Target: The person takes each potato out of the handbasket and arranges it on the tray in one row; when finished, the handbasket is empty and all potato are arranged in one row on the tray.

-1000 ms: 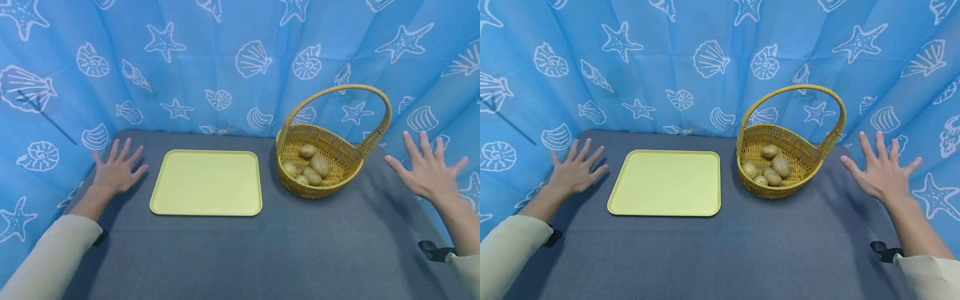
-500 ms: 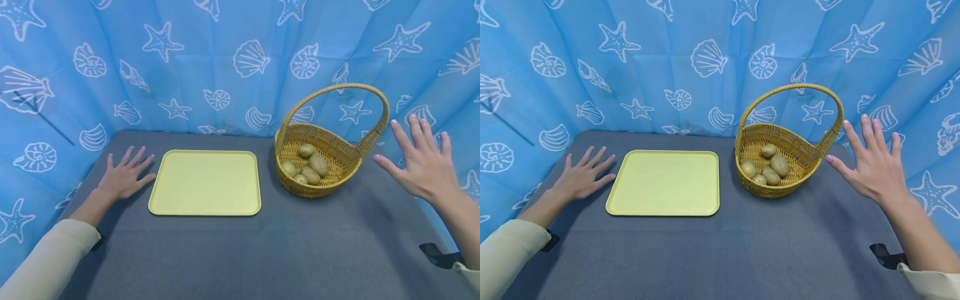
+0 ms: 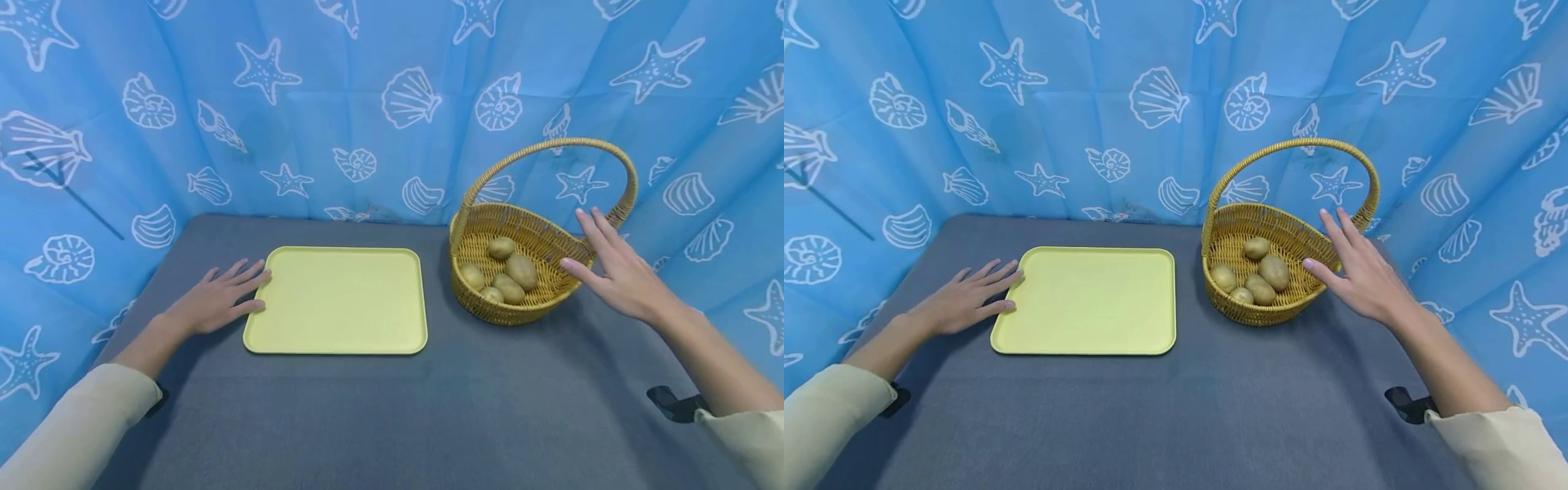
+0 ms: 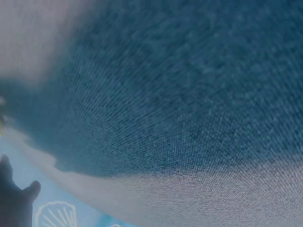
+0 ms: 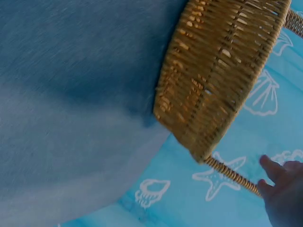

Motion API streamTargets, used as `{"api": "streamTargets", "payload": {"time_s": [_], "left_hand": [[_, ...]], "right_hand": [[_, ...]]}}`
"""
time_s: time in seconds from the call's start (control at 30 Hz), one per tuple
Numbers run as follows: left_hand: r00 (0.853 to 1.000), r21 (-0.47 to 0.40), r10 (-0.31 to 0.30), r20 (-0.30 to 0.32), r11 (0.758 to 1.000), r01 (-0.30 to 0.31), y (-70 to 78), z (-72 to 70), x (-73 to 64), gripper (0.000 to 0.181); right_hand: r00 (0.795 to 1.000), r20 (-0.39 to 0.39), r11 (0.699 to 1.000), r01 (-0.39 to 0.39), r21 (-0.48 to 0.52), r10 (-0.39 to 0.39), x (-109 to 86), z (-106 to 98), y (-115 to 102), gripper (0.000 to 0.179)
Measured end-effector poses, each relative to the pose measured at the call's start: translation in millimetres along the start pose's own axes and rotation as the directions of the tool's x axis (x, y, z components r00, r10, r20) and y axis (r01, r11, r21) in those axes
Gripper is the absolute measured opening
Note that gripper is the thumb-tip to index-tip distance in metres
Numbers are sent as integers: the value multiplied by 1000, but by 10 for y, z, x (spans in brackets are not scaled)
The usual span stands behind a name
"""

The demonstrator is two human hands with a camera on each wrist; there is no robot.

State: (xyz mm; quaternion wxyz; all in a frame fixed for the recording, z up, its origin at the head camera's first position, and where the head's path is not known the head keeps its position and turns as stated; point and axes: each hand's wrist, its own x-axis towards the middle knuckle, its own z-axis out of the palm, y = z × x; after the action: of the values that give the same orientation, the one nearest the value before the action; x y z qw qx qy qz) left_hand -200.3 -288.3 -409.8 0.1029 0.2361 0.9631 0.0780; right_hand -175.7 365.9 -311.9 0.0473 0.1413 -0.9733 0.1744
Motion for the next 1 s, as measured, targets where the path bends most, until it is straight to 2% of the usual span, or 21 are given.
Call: {"api": "streamTargets", "payload": {"time_s": [0.1,0.23,0.37,0.47,0.57,0.77,0.87,1.0], "left_hand": [[1000,-5,22,5,1000,-22,47,13,-23,71],[1000,-5,19,10,1000,-19,66,15,-35,73],[1000,-2,23,11,1000,-23,56,5,-48,72],[1000,-14,20,21,1000,-20,48,0,-55,71],[999,-28,13,35,1000,-12,39,-9,-57,68],[999,-14,10,51,1000,-10,22,-6,-42,66],[998,-18,17,52,1000,-16,17,11,-33,66],[999,-24,20,48,1000,-18,11,26,-30,65]], "right_hand": [[997,70,994,-37,98,30,75,18,-45,78],[986,166,975,-42,217,5,173,27,-90,78],[963,271,963,-71,261,-3,267,57,-128,76],[937,349,965,-96,245,5,335,96,-139,73],[903,429,961,-121,248,3,402,129,-134,71],[809,588,933,-211,293,-2,507,156,-64,71],[766,643,886,-295,358,-5,579,155,6,73],[701,713,779,-458,429,19,680,138,97,75]]}}
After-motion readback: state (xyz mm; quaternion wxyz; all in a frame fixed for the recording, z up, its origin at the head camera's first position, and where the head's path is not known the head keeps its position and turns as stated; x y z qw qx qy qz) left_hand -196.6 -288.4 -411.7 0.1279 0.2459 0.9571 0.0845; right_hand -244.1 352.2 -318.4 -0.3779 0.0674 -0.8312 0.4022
